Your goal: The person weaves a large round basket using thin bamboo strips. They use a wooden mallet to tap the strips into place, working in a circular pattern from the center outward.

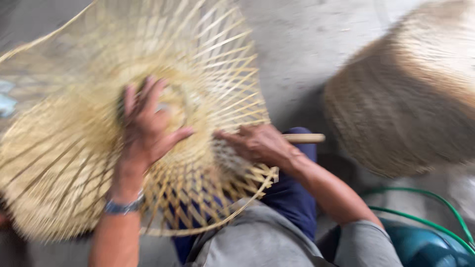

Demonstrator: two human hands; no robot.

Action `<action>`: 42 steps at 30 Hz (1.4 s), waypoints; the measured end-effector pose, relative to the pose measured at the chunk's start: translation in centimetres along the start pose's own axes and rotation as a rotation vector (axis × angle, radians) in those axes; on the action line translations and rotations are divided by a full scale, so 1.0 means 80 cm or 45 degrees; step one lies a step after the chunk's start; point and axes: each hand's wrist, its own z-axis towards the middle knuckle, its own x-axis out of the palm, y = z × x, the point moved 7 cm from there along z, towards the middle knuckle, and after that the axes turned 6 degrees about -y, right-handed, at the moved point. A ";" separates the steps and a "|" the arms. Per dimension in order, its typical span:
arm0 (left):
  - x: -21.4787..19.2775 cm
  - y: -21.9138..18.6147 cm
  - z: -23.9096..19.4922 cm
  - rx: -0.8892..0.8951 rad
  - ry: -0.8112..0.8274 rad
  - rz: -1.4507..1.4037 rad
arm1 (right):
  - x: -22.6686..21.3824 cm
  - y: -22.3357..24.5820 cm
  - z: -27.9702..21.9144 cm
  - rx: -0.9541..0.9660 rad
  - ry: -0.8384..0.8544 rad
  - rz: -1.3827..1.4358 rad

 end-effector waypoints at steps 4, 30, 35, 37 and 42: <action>-0.003 -0.004 0.003 -0.037 0.051 -0.007 | -0.003 0.002 -0.005 -0.062 -0.052 -0.017; 0.025 0.122 -0.094 -0.944 0.115 0.511 | 0.232 -0.057 -0.173 1.656 -0.521 2.048; -0.002 0.079 -0.069 -0.502 -0.052 0.752 | 0.195 -0.068 -0.163 1.454 -0.605 2.085; -0.002 0.076 -0.066 -0.534 -0.059 0.662 | 0.170 -0.070 -0.152 1.368 -0.620 2.047; -0.006 0.059 -0.066 -0.497 -0.076 0.670 | 0.106 -0.055 -0.108 1.127 -0.646 1.401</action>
